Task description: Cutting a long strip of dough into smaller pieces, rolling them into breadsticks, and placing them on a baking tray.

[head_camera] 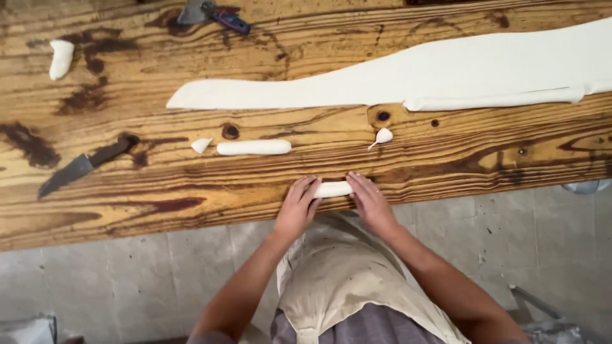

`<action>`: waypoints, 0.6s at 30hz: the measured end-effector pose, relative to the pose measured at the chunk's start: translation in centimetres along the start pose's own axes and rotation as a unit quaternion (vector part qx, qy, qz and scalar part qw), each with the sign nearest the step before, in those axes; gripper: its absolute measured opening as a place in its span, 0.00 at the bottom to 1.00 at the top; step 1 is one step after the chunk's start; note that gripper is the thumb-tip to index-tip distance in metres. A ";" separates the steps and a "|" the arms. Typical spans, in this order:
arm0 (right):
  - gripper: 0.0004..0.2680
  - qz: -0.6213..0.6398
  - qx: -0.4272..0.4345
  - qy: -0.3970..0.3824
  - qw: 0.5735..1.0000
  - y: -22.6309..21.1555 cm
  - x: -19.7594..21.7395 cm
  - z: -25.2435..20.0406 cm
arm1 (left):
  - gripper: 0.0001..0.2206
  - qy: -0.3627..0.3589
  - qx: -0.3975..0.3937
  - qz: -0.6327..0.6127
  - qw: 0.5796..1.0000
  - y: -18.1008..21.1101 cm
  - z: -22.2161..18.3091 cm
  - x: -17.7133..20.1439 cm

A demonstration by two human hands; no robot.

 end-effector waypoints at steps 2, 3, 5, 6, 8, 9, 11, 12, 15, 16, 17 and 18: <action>0.19 -0.062 0.047 0.000 0.997 -3.6 1.0 0.1 | 0.26 0.083 0.020 0.054 0.995 2.7 -0.7 0.9; 0.19 -0.058 0.050 -0.008 0.997 -3.3 0.8 1.2 | 0.26 0.085 0.029 0.055 0.994 2.9 0.7 0.6; 0.24 -0.043 0.004 -0.041 0.998 -2.3 0.0 3.0 | 0.25 0.159 0.115 -0.079 0.977 2.3 2.8 0.9; 0.24 -0.039 0.008 -0.052 0.998 -1.7 -0.5 3.6 | 0.25 0.164 0.126 -0.078 0.975 2.6 3.5 0.7; 0.23 -0.047 0.033 -0.026 0.998 -0.2 -1.0 7.1 | 0.23 0.243 0.175 -0.263 0.917 0.8 6.3 1.3; 0.23 -0.047 0.038 -0.024 0.998 -0.1 -0.9 7.8 | 0.23 0.248 0.172 -0.261 0.917 0.4 6.4 1.6; 0.21 0.003 0.063 -0.042 0.997 -0.1 -0.8 8.2 | 0.23 0.205 0.144 -0.301 0.920 0.1 6.4 0.9; 0.21 0.004 0.061 -0.048 0.997 -0.5 -0.4 7.1 | 0.23 0.206 0.150 -0.302 0.919 0.4 4.9 1.0; 0.22 0.026 0.081 -0.104 0.991 -0.9 -0.2 3.7 | 0.20 0.136 0.094 -0.254 0.953 2.3 1.1 0.7; 0.23 -0.014 0.105 -0.125 0.986 -0.5 -0.6 1.9 | 0.22 0.091 0.065 -0.202 0.973 3.1 -0.3 0.0; 0.24 -0.054 0.122 -0.148 0.980 -0.2 -0.8 -0.5 | 0.24 0.040 0.037 -0.153 0.987 4.0 -2.0 -0.9; 0.24 -0.055 0.119 -0.148 0.980 -0.1 -0.8 -0.1 | 0.24 0.038 0.036 -0.156 0.986 4.6 -1.5 -0.9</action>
Point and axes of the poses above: each hand's wrist, its own z-axis towards the middle knuckle, its own x-axis out of the back of the hand, y = z × x, the point moved 7 cm from there along z, towards the middle knuckle, and after that the axes turned 1 degree about y, right-handed, at the moved point
